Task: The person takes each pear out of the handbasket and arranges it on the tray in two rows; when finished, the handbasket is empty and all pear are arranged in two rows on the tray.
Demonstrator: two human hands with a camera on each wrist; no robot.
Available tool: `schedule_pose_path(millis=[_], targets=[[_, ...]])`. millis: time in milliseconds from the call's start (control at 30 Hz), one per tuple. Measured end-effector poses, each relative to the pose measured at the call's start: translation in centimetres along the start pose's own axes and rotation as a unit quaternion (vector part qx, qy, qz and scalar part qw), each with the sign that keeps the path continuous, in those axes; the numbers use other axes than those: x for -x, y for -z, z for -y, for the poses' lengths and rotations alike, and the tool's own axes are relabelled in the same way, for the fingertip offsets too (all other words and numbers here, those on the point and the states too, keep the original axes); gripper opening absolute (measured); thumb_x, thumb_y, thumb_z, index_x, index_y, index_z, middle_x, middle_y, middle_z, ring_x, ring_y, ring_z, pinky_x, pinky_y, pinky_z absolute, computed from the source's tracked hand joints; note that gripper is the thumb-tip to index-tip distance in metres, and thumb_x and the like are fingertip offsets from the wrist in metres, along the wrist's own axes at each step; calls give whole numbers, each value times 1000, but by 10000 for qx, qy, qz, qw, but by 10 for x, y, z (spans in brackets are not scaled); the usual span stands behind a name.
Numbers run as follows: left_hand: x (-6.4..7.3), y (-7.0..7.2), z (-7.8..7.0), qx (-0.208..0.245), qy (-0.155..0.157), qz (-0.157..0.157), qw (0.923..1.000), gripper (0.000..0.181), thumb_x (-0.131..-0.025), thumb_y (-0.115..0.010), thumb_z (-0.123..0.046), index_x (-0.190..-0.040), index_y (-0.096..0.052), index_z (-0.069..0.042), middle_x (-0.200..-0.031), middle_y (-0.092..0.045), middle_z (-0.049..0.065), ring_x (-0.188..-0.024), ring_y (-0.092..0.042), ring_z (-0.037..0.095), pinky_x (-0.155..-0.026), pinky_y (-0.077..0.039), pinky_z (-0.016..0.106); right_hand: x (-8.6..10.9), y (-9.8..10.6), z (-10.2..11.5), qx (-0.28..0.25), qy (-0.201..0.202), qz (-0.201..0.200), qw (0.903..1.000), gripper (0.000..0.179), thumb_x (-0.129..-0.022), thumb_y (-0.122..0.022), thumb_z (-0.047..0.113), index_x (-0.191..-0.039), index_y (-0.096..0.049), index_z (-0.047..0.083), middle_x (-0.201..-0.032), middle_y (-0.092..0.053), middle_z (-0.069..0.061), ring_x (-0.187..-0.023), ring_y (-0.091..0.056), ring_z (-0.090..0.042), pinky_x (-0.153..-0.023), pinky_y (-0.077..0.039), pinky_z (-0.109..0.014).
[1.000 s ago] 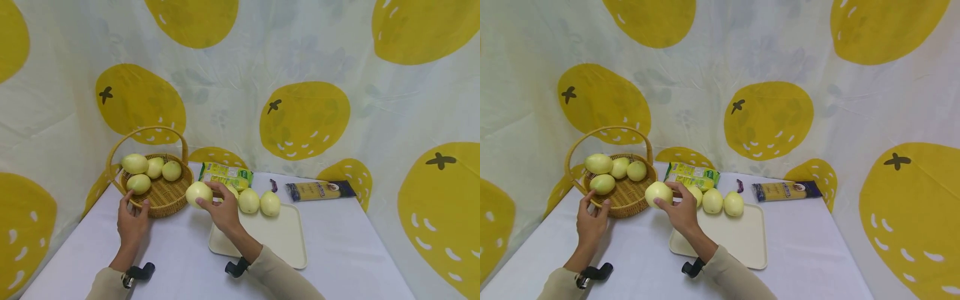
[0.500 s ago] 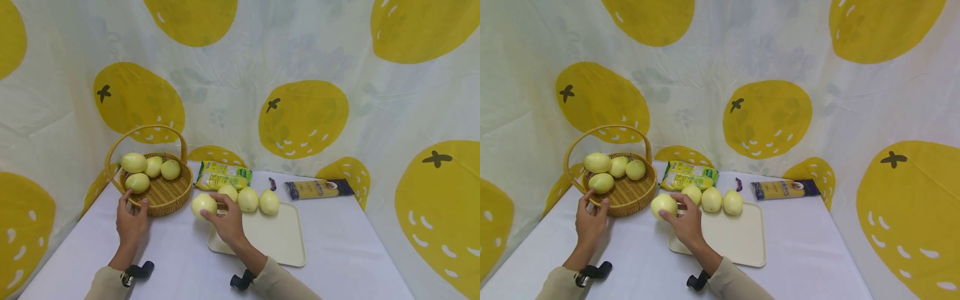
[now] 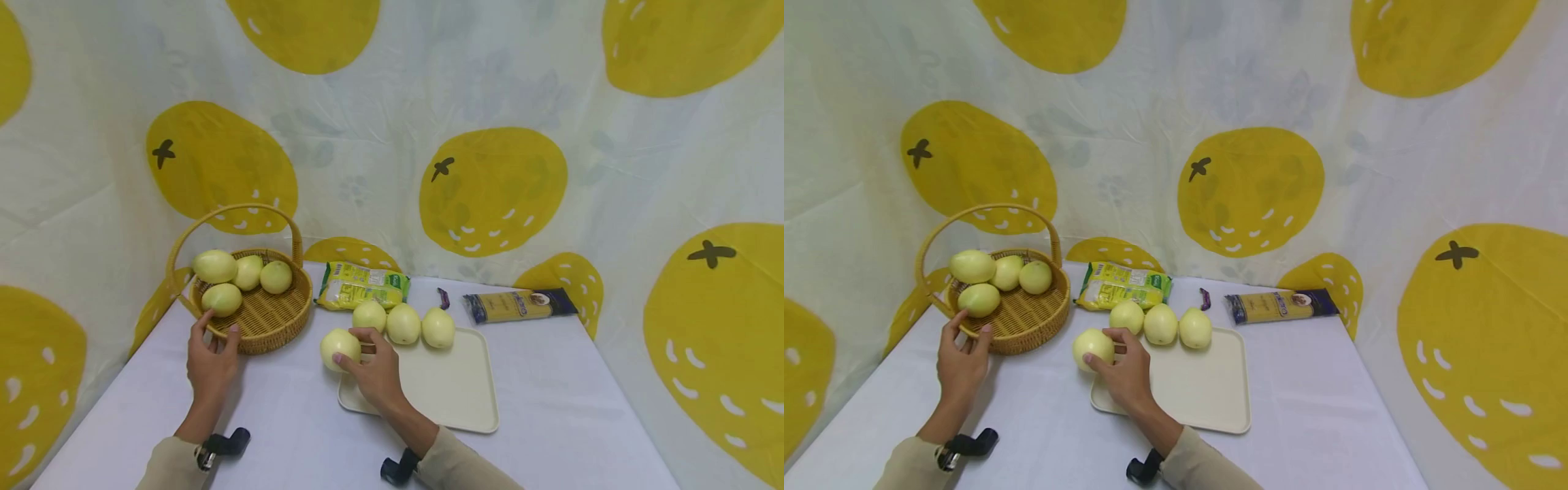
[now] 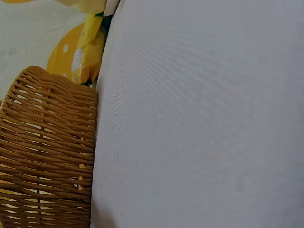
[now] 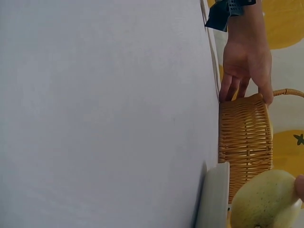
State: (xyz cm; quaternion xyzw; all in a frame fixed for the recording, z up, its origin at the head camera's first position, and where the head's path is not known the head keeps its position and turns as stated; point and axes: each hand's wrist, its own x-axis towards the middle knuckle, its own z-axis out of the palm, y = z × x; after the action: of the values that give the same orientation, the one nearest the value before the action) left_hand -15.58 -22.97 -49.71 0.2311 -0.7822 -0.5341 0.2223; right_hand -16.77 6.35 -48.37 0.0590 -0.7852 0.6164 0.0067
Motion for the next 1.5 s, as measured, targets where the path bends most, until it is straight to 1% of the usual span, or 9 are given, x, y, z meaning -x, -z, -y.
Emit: schedule_pose_path(millis=[100, 267, 467, 667, 867, 1000, 1100, 1300, 1500], targets=[[1, 1, 1, 68, -12, -32, 10000, 67, -107, -60, -42, -166, -34, -25, -176, -24, 9, -154, -38, 47, -125, -39, 60, -2, -1, -2, 80, -70, 13, 9999, 50, -85, -91, 28, -130, -69, 18, -127, -71, -4, -113, -68, -20, -90, -61, -30], [0, -1, 2, 112, -69, 25, 9999, 67, -107, -60, -42, -166, -34, -24, -176, -24, 9, -155, -37, 46, -126, -38, 60, -4, -1, -1, 324, -205, -119, 9992, 53, -85, -92, 32, -130, -67, 21, -128, -69, -2, -113, -68, -20, -93, -60, -34], [1, 0, 1, 34, -81, 12, 10000, 67, -107, -60, -42, -165, -34, -24, -176, -24, 9, -155, -37, 46, -126, -39, 60, -1, 4, 0, 702, -295, -285, 9967, 55, -83, -92, 38, -129, -66, 22, -126, -64, -2, -107, -63, -18, -88, -55, -31], [0, 1, 2, 31, -15, -35, 10000, 66, -106, -60, -43, -165, -35, -27, -176, -24, 6, -154, -39, 45, -126, -39, 58, -1, 10, -3, 993, -285, -303, 9942, 56, -82, -92, 38, -129, -66, 21, -123, -59, -5, -104, -57, -18, -86, -50, -32], [-1, 0, 2, 58, -38, -36, 10000, 66, -107, -60, -43, -165, -35, -25, -176, -24, 6, -154, -38, 45, -126, -38, 58, 0, 13, -5, 1058, -314, -315, 9934, 57, -81, -93, 36, -127, -65, 18, -121, -57, -8, -103, -57, -18, -85, -49, -33], [-1, -1, 2, 77, -42, -23, 10000, 66, -107, -60, -42, -165, -35, -25, -176, -24, 7, -156, -36, 41, -127, -37, 58, 2, 13, -2, 1068, -285, -422, 9930, 59, -79, -93, 35, -128, -65, 18, -122, -56, -8, -108, -55, -20, -90, -49, -36], [-1, -2, 3, 72, -75, -28, 9999, 66, -107, -60, -42, -165, -35, -25, -176, -25, 7, -157, -35, 40, -127, -38, 58, 2, 12, 4, 961, -205, -529, 9938, 59, -80, -93, 34, -131, -65, 21, -126, -56, -8, -117, -54, -24, -98, -48, -40], [-2, -2, 3, 78, -114, -58, 9999, 66, -107, -60, -43, -165, -35, -25, -176, -25, 8, -156, -37, 42, -127, -38, 59, -3, 5, 22, 423, 278, -648, 9966, 50, -86, -88, 31, -130, -67, 24, -134, -54, -9, -129, -51, -30, -112, -45, -48], [-1, -3, 4, 96, -49, -50, 9999, 66, -107, -59, -43, -165, -35, -25, -176, -25, 8, -157, -36, 43, -127, -37, 58, -10, -9, 42, 194, 789, -553, 9952, 43, -88, -88, 26, -127, -69, 24, -133, -60, -3, -131, -54, -25, -119, -44, -54]])
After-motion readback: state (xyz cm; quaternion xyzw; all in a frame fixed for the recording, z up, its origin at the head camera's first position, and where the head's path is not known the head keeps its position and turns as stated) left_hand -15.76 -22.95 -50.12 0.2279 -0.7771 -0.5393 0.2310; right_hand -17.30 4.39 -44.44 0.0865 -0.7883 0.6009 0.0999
